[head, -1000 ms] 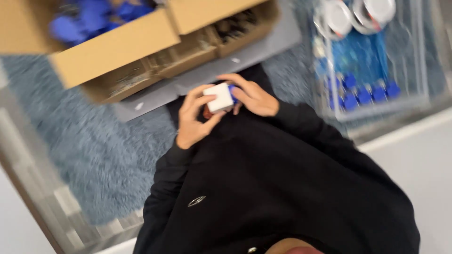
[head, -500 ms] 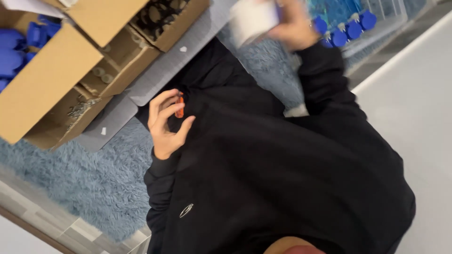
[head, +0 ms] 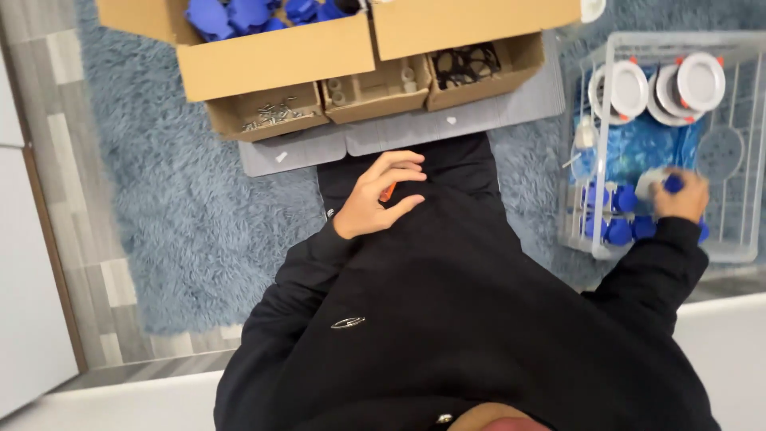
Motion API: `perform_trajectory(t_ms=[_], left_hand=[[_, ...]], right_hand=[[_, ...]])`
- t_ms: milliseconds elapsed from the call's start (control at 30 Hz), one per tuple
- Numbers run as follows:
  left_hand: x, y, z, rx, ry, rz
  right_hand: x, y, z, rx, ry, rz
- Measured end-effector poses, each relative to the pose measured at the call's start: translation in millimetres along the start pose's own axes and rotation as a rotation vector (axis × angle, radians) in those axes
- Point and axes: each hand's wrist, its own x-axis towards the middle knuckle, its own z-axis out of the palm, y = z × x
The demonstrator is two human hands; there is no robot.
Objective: The person assembles a blue electrical socket cover onto a white wall plate using screws and a screwdriver. They then place the assembled unit into a plastic crate and begin handling another socket cover.
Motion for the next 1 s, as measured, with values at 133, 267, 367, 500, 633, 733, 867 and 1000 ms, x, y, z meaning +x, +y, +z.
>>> perform_trajectory(t_ms=[133,267,367,500,633,733,867,1000], left_hand=[[-0.3,-1.4,0.1,0.011,-0.013,-0.009],[-0.1,-2.0,1.8,-0.002,-0.018,0.022],[-0.2,-2.0,0.3,-0.002,-0.013,0.033],[2.0,2.7,-5.3,0.018,-0.005,0.04],[16.9,21.7,-24.8,0.11,-0.008,0.073],[46.1,53.0,-58.1,0.253,-0.005,0.176],[87.5,67.9,-123.5,0.628,0.032,0.24],[119.5,23.4,-198.2,1.005,0.21,0.308]], right_hand=[[-5.1,-24.3,-0.2,-0.02,-0.278,0.272],[4.1,-57.4,-9.3,0.004,-0.418,0.453],[2.3,-54.5,-10.8,-0.013,-0.431,0.412],[-3.6,-49.8,-0.9,-0.05,-0.454,0.436],[-6.1,-48.0,13.8,-0.074,-0.461,0.513],[-7.2,-39.5,24.8,-0.064,-0.472,0.532],[-7.6,-9.1,52.0,0.055,-0.436,0.548],[2.3,-42.9,24.2,-0.003,-0.277,0.4]])
